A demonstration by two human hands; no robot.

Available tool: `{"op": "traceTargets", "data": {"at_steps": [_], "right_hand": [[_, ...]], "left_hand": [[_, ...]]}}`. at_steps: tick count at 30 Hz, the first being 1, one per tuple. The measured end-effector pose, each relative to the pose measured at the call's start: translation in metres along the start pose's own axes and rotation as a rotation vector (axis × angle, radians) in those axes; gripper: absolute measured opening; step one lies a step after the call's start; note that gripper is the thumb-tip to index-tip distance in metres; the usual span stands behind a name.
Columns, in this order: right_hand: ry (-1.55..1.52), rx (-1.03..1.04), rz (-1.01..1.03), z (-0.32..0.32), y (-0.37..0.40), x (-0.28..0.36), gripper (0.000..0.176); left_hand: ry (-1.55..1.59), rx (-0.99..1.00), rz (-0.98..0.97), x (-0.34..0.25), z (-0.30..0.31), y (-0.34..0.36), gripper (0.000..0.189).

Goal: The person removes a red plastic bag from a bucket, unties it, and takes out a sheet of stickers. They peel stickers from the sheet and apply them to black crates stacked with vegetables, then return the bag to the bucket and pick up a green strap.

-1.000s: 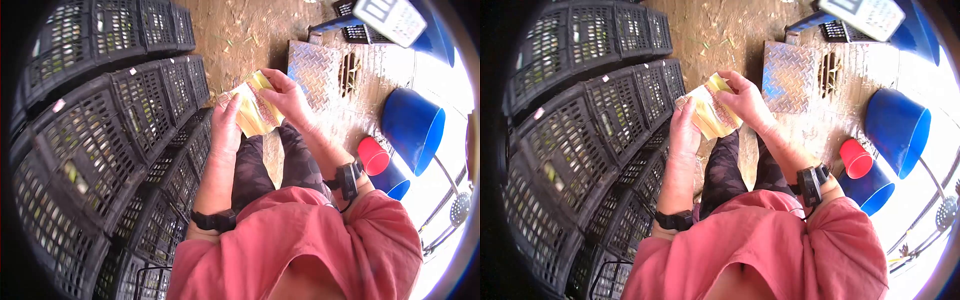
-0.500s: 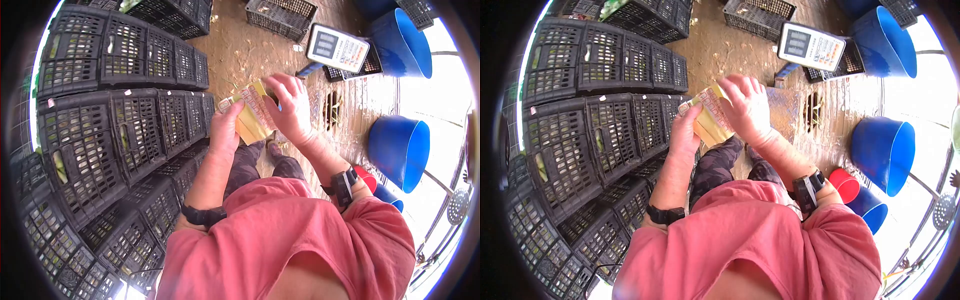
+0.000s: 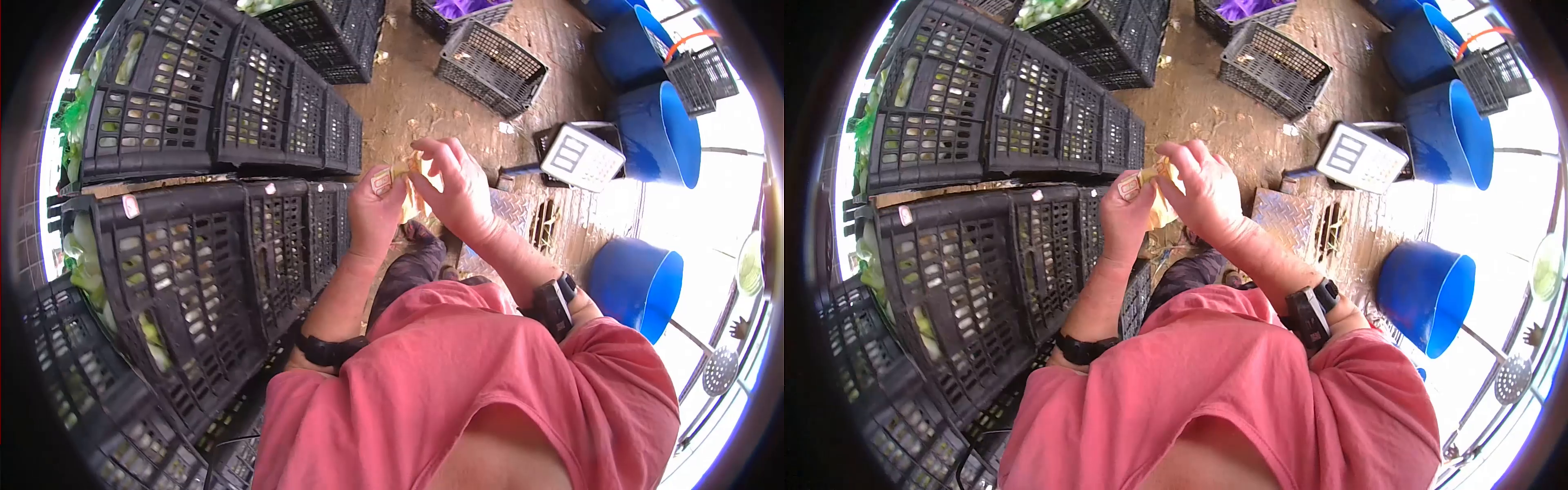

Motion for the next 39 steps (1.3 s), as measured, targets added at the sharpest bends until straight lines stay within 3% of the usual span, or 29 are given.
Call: {"op": "traceTargets", "data": {"at_steps": [2,5,9,13,15,16,18,20,21,23,25,28,30,34,36,39], "right_hand": [[-0.005,0.009,0.055,-0.020,-0.016,0.009,0.024],[-0.162,0.153,-0.190,-0.059,-0.031,-0.003,0.019],[-0.186,0.187,-0.160,-0.085,-0.050,0.008,0.009],[-0.238,0.219,-0.141,-0.106,-0.055,0.012,0.011],[-0.609,0.382,-0.500,-0.142,-0.042,-0.017,0.014],[-0.593,0.389,-0.528,-0.137,-0.050,-0.012,0.017],[-0.911,0.586,-0.856,-0.152,-0.048,-0.014,0.018],[-1.112,0.576,-1.139,-0.154,-0.055,-0.009,0.016],[-1.119,0.583,-1.113,-0.157,-0.070,0.001,0.016],[-0.949,0.346,-0.815,-0.144,-0.128,0.009,0.015],[-0.782,0.196,-0.389,-0.131,-0.197,0.038,0.012],[-0.418,-0.160,0.039,-0.112,-0.272,0.093,0.008],[-0.236,-0.200,0.178,-0.124,-0.304,0.121,0.009],[-0.021,-0.008,0.427,-0.173,-0.331,0.158,0.010],[-0.162,0.097,0.417,-0.180,-0.334,0.152,0.012],[-0.715,0.307,0.223,-0.184,-0.328,0.110,0.027]], "left_hand": [[0.040,-0.034,0.030,0.001,0.017,-0.020,0.009],[0.028,-0.069,0.044,0.004,0.039,-0.043,0.010],[-0.153,-0.132,-0.092,-0.016,0.062,-0.057,0.010],[-0.209,-0.151,-0.110,-0.026,0.078,-0.061,0.011],[0.015,-0.127,0.044,-0.013,0.084,-0.065,0.010],[0.177,-0.095,0.215,-0.016,0.081,-0.061,0.012],[0.435,-0.192,0.335,0.014,0.090,-0.062,0.020],[0.605,-0.334,0.488,0.035,0.099,-0.058,0.023],[0.602,-0.355,0.510,0.044,0.103,-0.056,0.023],[0.614,-0.368,0.519,0.051,0.105,-0.056,0.023],[0.627,-0.343,0.510,0.050,0.101,-0.059,0.021],[0.606,-0.372,0.501,0.045,0.099,-0.065,0.020],[0.596,-0.410,0.484,0.042,0.097,-0.072,0.021],[0.568,-0.438,0.431,0.039,0.088,-0.096,0.021],[0.520,-0.431,0.458,0.023,0.083,-0.112,0.020],[0.584,-0.517,0.470,0.018,0.075,-0.138,0.022]]}}
Point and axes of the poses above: each hand's wrist, its own y-axis away from the middle knuckle, its own z-axis out of the back of the hand, x = y × z, the point moved 9 cm from there along -y, towards the middle knuckle, and after that the axes turned 7 degrees about -x, right-handed, at the moved point
